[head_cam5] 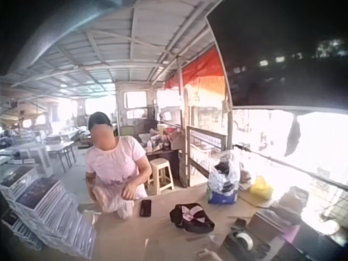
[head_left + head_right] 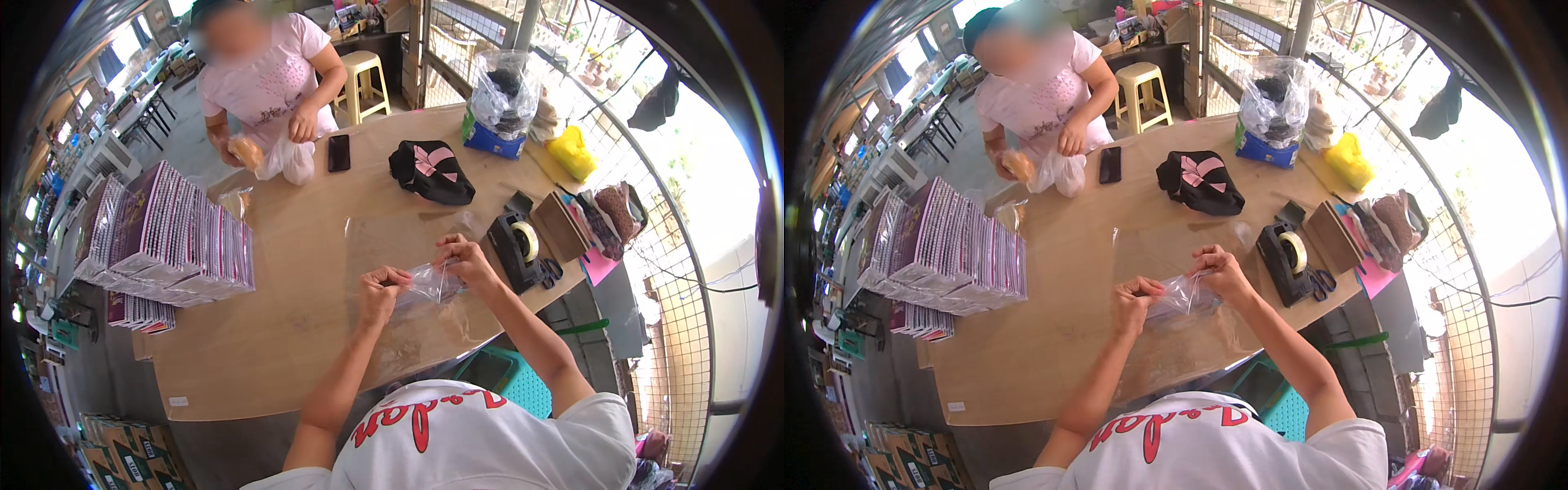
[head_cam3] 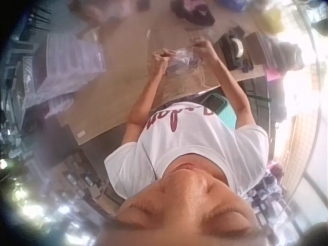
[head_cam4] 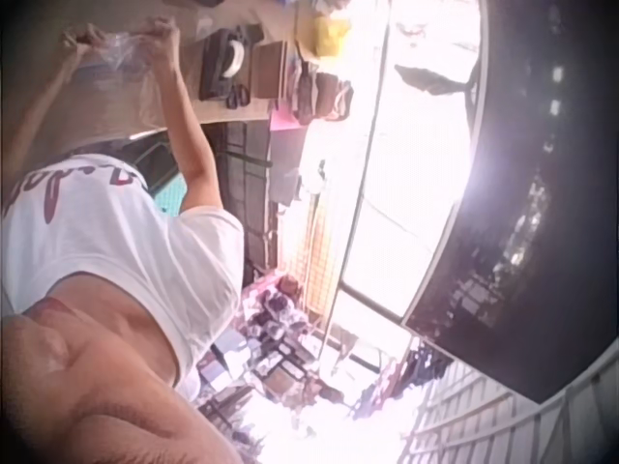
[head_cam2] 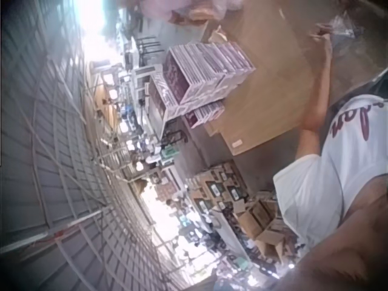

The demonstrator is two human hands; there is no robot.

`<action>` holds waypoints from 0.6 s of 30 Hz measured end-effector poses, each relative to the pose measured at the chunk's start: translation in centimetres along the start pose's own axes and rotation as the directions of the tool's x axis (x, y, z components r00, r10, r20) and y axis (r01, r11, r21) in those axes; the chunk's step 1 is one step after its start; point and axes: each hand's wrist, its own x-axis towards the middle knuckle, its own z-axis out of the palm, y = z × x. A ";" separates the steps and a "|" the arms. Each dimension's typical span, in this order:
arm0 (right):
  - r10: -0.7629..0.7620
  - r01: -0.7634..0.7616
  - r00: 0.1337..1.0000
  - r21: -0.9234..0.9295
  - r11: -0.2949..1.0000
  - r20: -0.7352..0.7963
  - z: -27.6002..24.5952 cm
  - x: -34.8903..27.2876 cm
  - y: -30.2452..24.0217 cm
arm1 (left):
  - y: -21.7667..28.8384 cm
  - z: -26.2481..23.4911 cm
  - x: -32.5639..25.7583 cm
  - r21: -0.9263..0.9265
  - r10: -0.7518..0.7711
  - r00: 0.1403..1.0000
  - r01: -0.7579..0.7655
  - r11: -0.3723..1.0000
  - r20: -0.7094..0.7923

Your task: The person takes a stack of notebooks from a larger pile and places them into a plastic bag, then uses tape from a dispenser to seal the bag.

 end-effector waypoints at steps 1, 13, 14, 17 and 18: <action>-0.127 0.123 0.991 -0.093 0.988 -0.044 1.2 -1.4 -2.2 | -0.7 -0.4 0.1 0.006 0.034 0.999 -0.034 0.999 0.004; -0.656 0.432 0.731 -0.619 0.656 -0.185 7.5 -9.2 1.4 | -0.7 1.0 -2.0 0.138 0.231 0.966 -0.216 0.967 -0.111; -0.662 0.421 0.726 -0.640 0.642 -0.186 7.8 -9.5 2.0 | -0.7 0.9 -2.2 0.108 0.226 0.967 -0.214 0.971 -0.115; -0.757 0.463 0.649 -0.747 0.476 -0.080 7.3 -9.1 4.8 | -1.2 0.2 -1.3 0.268 0.222 0.969 -0.187 0.945 -0.108; -0.788 0.472 0.615 -0.791 0.388 -0.020 6.9 -8.9 5.5 | -0.2 -0.3 -0.8 0.269 0.159 0.986 -0.167 0.949 0.055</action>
